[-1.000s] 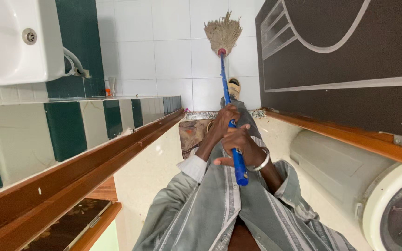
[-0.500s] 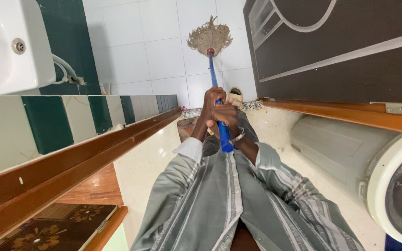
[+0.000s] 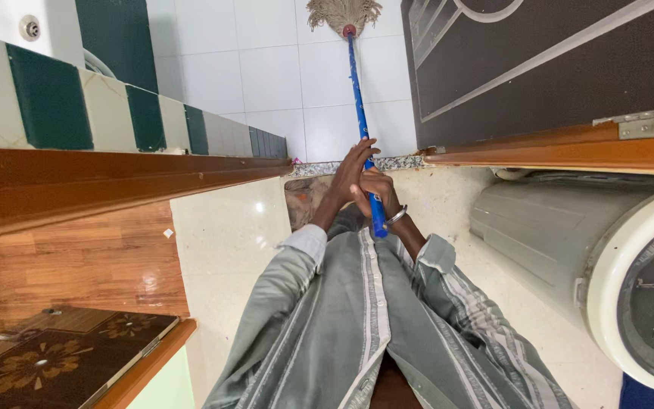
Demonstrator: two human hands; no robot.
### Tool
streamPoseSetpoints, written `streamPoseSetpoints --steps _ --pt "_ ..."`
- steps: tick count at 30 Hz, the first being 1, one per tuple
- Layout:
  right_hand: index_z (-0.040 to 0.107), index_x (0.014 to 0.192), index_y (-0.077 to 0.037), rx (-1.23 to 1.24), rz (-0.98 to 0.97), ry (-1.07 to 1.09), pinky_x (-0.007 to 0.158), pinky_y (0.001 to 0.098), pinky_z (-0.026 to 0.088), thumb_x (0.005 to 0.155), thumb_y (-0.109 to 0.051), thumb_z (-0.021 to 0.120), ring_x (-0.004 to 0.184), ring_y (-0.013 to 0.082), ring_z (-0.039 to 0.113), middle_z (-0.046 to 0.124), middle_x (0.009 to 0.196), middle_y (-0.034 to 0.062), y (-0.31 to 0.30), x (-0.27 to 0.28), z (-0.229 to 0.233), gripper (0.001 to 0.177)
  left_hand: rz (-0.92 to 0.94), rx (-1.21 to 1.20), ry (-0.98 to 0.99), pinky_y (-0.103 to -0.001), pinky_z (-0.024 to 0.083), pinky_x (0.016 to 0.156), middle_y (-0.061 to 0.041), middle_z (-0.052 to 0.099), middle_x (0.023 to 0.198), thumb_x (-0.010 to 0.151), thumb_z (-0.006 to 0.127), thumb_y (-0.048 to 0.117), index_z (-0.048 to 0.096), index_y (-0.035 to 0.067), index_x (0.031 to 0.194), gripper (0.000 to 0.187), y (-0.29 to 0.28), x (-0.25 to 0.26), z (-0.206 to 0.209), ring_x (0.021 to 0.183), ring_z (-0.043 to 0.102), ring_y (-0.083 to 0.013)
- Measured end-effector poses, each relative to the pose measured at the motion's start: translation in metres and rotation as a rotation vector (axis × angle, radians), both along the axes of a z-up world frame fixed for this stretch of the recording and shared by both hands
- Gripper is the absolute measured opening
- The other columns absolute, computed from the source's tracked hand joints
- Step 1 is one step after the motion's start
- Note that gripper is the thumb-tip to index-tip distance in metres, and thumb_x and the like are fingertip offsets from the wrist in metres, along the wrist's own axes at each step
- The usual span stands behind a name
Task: The person mops the floor in a bathroom and a hallway using a mop, cleaning the tiled area around a toilet and over a floor mat.
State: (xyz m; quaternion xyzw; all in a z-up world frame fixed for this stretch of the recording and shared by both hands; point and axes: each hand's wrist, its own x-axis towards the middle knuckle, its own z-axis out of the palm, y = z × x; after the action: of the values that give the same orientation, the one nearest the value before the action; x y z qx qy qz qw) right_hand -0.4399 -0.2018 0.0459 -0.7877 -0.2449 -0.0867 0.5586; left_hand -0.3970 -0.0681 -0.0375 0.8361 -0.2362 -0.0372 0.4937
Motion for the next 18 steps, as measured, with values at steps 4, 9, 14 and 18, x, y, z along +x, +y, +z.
streamPoseSetpoints --steps 4,9,14,18 --pt "0.041 0.058 -0.005 0.014 0.020 0.032 0.063 0.0373 0.039 0.092 -0.011 0.071 0.053 0.0219 0.045 0.044 0.055 0.0080 -0.005 -0.035 0.012 0.046 0.059 -0.230 -0.089 -0.051 0.035 0.121 -0.010 0.065 0.114 0.079 0.083 0.028 0.074 0.008 0.100 0.030 -0.020 -0.055 0.043 0.131 0.056 -0.0347" --pt "0.040 0.055 -0.006 0.003 0.014 0.053 0.062 0.0364 0.038 0.088 -0.011 0.078 0.050 0.0220 0.043 0.044 0.053 0.0069 -0.023 -0.085 0.056 0.050 0.133 -0.240 -0.064 -0.043 0.031 0.075 -0.007 0.045 0.067 0.080 0.085 0.023 0.050 0.006 0.066 0.042 -0.052 -0.090 0.072 0.078 0.043 -0.0243" --pt "0.046 0.064 -0.007 0.166 -0.026 -0.007 0.067 0.0341 0.043 0.090 -0.011 0.077 0.061 0.0225 0.051 0.049 0.062 0.0078 -0.047 -0.138 0.104 0.041 0.090 -0.209 -0.160 -0.040 0.029 0.054 -0.008 0.032 0.051 0.085 0.081 0.018 0.034 0.006 0.054 0.058 -0.087 -0.133 0.077 0.053 0.032 -0.0224" --pt "0.049 0.068 -0.006 0.282 0.021 -0.060 0.071 0.0358 0.046 0.093 -0.020 0.075 0.063 0.0221 0.053 0.050 0.063 0.0057 -0.056 -0.167 0.127 0.038 0.056 -0.211 -0.123 -0.039 0.029 0.052 -0.007 0.034 0.052 0.080 0.079 0.016 0.036 0.007 0.055 0.050 -0.095 -0.164 0.066 0.053 0.037 -0.0218"
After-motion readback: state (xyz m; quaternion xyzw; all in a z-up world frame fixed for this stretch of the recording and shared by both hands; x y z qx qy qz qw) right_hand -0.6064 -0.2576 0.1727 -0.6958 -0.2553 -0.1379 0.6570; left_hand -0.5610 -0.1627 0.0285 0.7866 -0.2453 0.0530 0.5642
